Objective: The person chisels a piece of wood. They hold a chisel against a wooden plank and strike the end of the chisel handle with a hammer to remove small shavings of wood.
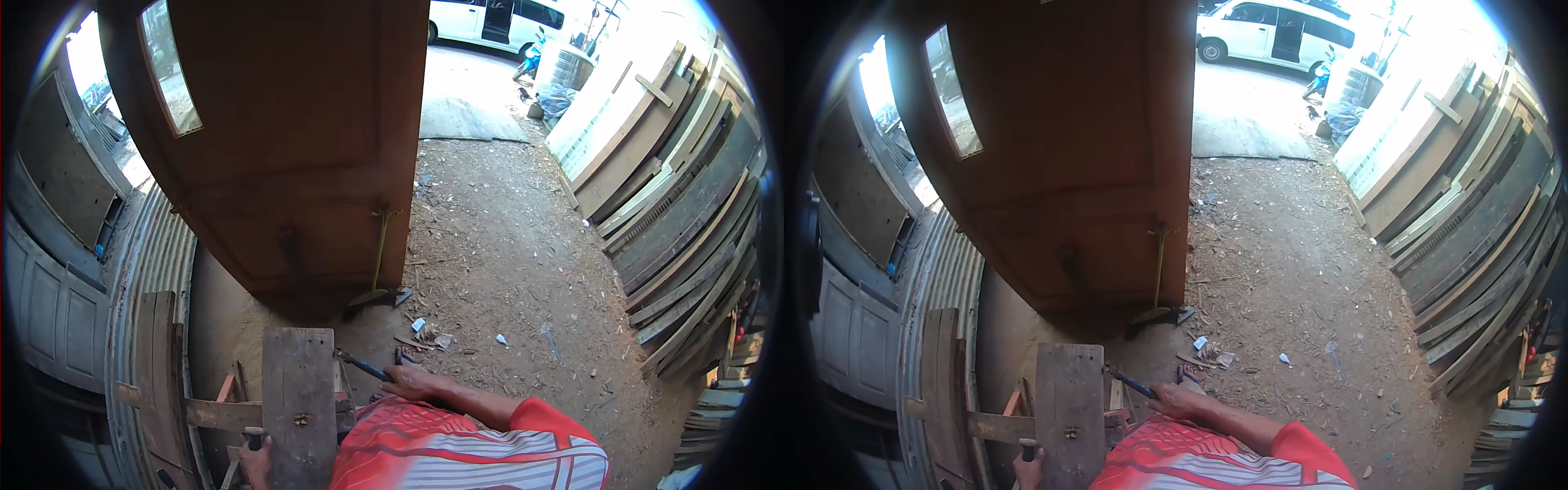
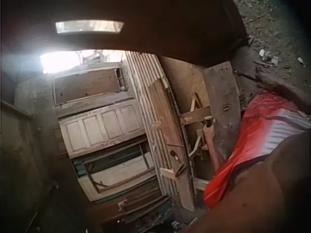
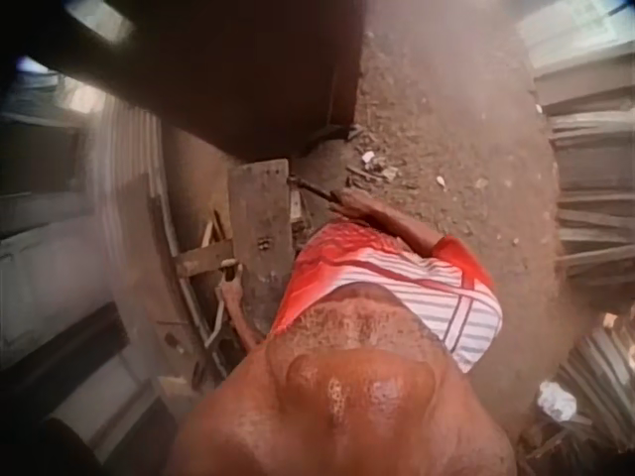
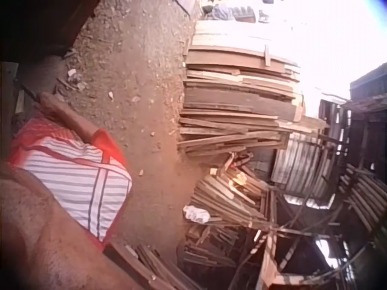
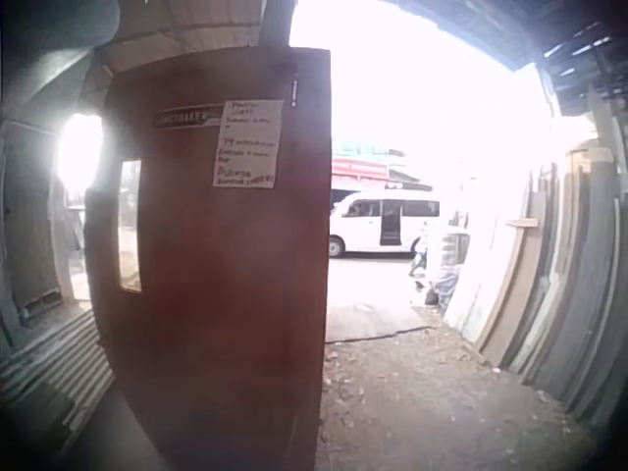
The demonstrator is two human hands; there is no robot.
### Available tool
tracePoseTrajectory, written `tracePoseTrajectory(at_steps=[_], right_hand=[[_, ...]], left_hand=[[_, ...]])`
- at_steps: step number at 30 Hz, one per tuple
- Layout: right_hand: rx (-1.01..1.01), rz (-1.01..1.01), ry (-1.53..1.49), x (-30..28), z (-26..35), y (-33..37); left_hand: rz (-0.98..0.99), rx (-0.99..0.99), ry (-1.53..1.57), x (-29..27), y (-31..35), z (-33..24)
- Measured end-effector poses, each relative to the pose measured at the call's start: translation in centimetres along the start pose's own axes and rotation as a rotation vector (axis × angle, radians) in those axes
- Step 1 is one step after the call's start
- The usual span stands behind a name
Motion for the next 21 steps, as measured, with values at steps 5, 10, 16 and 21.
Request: tracePoseTrajectory(at_steps=[5, 10, 16, 21], right_hand=[[-0.083, -0.067, -0.015, 0.8, -1.0, -2.6], [-0.008, 0.010, -0.036, -0.9, 0.8, -3.0], [-0.071, -0.139, -0.033, 0.8, -0.7, -2.9], [-0.014, -0.213, 0.013, 1.2, 0.1, -1.9]], left_hand=[[-0.101, -0.019, -0.047, 0.2, -0.7, -1.1], [-0.095, -0.029, -0.036, 0.3, -1.4, -1.2], [0.001, -0.017, 0.041, 0.8, -2.6, 0.4], [0.021, -0.006, 0.168, 0.8, -2.9, 1.4]])
Point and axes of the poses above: each hand's wrist, its own y-axis away from the middle knuckle, its own x-axis out of the palm, z = x × y, the point moved 2 cm from there along -y, towards the middle knuckle, and after that the axes turned 8 degrees about y, right-handed, at the moved point
